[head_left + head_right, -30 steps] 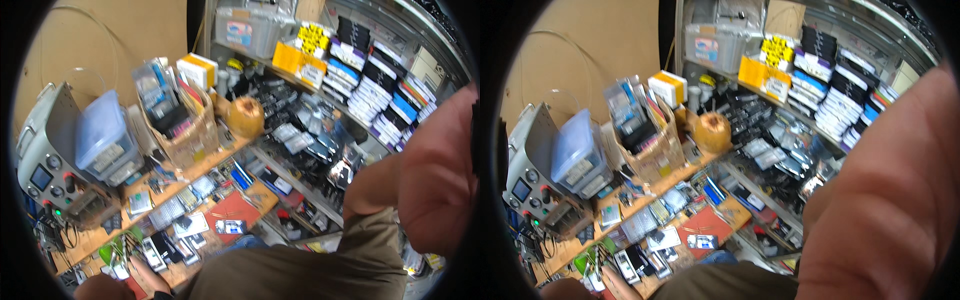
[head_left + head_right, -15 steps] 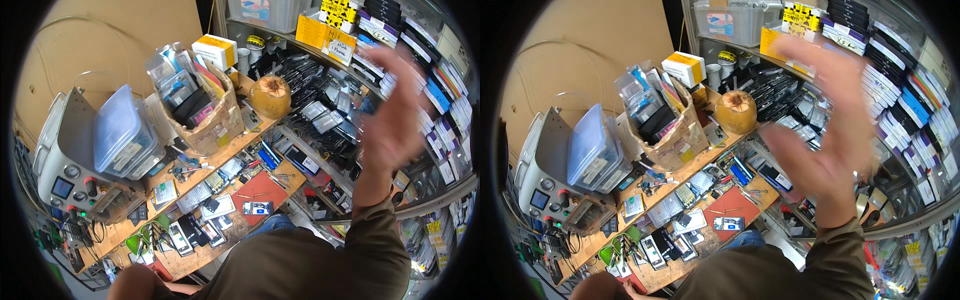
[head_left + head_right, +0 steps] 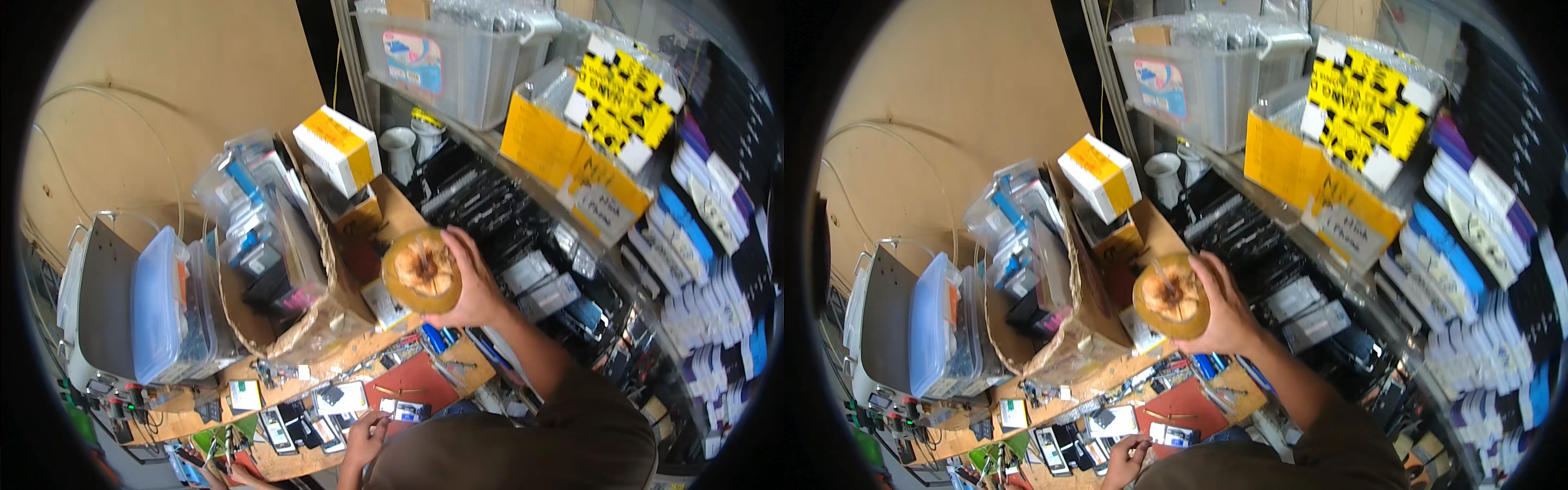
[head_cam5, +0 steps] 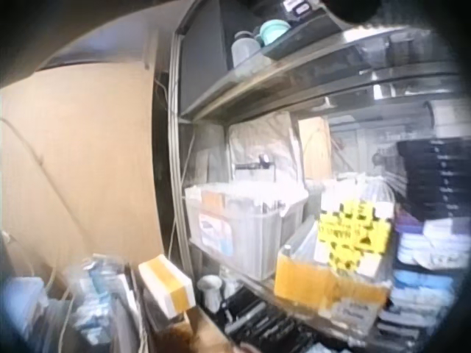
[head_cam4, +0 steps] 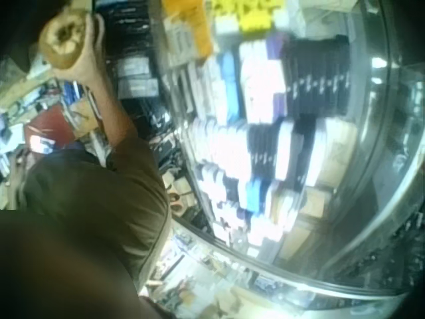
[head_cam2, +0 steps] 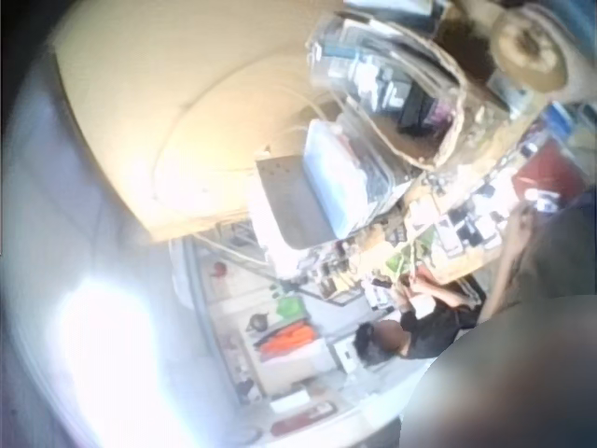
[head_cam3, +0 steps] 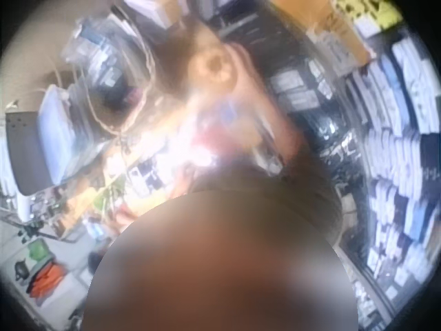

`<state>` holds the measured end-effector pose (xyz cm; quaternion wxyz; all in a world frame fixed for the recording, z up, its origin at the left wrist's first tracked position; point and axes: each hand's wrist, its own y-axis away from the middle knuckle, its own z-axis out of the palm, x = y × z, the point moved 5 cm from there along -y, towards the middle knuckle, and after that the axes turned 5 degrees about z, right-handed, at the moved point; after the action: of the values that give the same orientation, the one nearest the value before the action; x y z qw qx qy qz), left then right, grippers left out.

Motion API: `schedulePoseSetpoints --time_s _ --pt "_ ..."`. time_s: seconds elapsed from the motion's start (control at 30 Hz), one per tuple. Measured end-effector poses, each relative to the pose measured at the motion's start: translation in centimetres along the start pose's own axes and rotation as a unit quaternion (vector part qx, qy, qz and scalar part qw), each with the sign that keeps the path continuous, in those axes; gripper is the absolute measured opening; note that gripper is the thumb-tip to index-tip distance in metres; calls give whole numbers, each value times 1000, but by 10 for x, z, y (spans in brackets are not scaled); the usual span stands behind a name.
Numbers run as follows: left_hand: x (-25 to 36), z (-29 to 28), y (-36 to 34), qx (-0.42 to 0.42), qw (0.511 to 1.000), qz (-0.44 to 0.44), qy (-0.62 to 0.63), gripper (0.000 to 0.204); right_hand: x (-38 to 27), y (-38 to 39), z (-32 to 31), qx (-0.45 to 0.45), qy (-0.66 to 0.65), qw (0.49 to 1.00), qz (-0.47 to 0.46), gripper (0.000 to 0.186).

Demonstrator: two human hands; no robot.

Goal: The person uses a screwdriver to remove screws from a disassembled smartphone and then handles a second smartphone, turning it over and pressing the screen. The person also picks up and examines a stack of packaged phone parts.

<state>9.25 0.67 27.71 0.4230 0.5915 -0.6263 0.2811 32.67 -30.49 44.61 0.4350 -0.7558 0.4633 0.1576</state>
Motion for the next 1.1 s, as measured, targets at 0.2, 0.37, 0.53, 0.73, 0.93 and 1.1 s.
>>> schedulePoseSetpoints --time_s 0.2,0.37,0.53,0.73,0.93,1.1 --pt "-7 -20 -43 153 986 9 66 18 1 1 5 29 -28 999 -26 138" --pt "-3 14 -59 16 999 29 34 18 -37 0 -31 50 35 998 1 112" --pt "13 26 -82 -52 995 79 10 21 -108 -42 -100 236 89 958 -140 42" --pt "-7 -7 -80 -46 997 54 11 21 -156 -163 -139 340 227 894 -184 19" --pt "-67 -44 -36 23 998 43 -39 22 -106 -267 -136 219 616 757 4 26" --pt "-136 -43 14 44 997 -32 -62 21 -90 -288 -160 216 686 692 -63 60"
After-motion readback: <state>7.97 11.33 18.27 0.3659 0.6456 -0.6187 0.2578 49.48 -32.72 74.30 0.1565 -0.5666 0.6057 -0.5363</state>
